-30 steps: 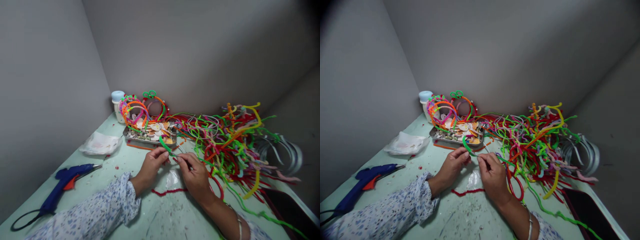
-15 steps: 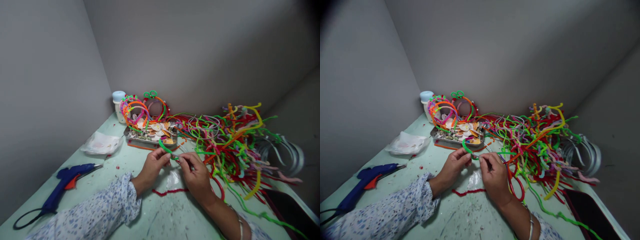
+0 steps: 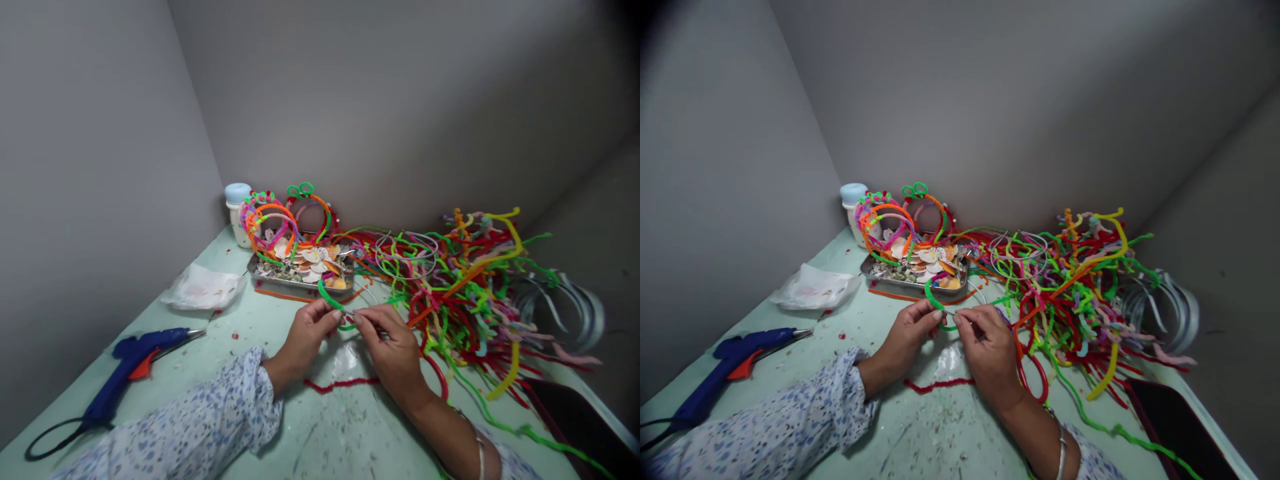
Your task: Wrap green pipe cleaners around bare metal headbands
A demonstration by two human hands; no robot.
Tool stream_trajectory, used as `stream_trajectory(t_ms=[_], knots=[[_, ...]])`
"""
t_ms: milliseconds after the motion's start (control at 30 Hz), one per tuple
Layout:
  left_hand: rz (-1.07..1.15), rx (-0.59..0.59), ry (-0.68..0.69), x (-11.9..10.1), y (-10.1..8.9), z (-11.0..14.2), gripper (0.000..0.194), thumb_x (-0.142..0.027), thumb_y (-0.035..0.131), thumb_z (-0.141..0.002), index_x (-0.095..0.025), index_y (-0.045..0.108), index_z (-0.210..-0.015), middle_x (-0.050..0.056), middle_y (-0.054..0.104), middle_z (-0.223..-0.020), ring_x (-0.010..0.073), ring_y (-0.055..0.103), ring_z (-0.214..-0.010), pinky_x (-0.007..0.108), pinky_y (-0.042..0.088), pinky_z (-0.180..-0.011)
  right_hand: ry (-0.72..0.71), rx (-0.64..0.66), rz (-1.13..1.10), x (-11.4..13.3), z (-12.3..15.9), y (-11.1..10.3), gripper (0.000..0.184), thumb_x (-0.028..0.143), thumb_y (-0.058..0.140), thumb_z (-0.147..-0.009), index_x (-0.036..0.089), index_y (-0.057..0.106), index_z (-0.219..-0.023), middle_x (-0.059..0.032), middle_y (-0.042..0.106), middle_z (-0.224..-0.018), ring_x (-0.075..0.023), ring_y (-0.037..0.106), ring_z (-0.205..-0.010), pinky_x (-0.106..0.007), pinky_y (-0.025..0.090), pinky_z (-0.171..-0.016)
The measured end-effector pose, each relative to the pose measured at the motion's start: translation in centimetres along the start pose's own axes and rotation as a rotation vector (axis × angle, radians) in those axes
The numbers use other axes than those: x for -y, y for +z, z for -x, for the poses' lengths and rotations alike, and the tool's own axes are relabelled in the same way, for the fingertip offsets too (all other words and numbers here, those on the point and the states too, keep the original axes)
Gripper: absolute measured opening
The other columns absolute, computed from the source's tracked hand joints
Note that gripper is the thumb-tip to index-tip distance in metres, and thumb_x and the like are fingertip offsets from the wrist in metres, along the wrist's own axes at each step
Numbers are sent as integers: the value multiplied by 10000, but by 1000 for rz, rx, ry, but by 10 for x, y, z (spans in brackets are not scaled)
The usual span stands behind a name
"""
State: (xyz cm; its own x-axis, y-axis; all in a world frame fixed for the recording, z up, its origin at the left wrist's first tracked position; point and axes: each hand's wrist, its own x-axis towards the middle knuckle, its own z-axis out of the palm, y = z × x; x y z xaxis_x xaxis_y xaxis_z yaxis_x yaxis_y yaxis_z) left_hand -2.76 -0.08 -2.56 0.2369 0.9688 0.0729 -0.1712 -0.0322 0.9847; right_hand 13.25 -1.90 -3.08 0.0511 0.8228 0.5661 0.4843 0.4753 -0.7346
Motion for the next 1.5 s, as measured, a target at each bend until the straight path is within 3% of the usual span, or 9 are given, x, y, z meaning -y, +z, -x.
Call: stream_trajectory(t_ms=[1500], knots=[[53, -22, -49, 4, 2, 1, 142, -269, 579, -818, -171, 517, -737, -38, 478, -639, 93, 375, -566, 232, 302, -551, -65, 37, 101, -5, 0, 3, 69, 246, 615, -871, 213, 670, -846, -20, 605, -822, -150, 573, -755, -279, 468, -654]])
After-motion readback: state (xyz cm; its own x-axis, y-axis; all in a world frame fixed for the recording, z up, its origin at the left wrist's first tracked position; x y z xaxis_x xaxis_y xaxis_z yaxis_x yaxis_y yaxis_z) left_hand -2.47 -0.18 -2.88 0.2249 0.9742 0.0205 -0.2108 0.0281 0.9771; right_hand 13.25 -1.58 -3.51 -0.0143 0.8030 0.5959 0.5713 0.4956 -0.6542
